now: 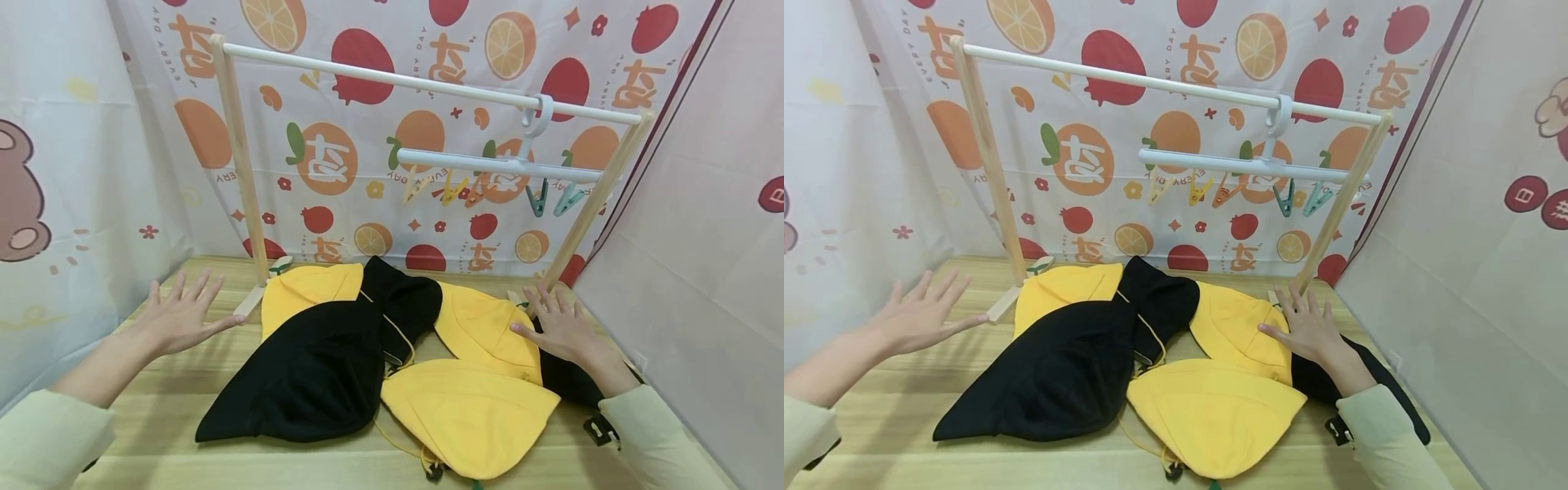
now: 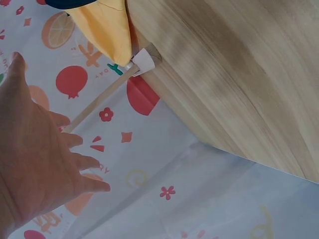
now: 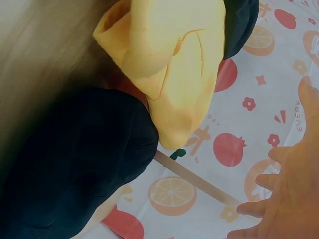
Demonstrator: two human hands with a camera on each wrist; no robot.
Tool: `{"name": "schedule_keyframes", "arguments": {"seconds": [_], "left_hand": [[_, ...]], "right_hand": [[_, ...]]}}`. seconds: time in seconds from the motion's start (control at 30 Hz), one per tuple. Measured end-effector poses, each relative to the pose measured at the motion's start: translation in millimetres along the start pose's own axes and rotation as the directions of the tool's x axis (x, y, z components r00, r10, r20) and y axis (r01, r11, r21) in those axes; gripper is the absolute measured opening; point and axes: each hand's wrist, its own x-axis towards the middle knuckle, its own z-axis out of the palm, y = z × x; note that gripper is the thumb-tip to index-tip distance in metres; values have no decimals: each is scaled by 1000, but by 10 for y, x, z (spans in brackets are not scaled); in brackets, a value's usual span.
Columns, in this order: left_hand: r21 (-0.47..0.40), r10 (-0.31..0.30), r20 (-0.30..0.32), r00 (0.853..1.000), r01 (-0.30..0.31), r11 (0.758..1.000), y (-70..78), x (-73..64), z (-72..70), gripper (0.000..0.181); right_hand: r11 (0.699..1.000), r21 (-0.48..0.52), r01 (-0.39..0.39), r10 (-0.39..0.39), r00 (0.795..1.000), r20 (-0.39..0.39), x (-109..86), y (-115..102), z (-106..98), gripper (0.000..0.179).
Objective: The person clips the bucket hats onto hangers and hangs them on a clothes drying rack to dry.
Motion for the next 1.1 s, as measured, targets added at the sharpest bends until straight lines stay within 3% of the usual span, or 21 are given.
{"name": "schedule_keyframes", "arguments": {"seconds": [0.63, 0.9, 1.1], "left_hand": [[-23, 12, 11, 1000, -12, 1000, 74, -32, 43, 96], [0, 12, 20, 1000, -12, 1000, 167, -43, 77, 96], [17, 59, 8, 998, -59, 998, 304, -39, 162, 92]], "right_hand": [[1000, 3, 25, -25, 1000, -10, -112, -44, 78, 86], [999, 7, 37, -37, 999, -19, -117, -81, 134, 86], [998, 14, 62, -61, 998, -24, -119, -109, 166, 86]]}}
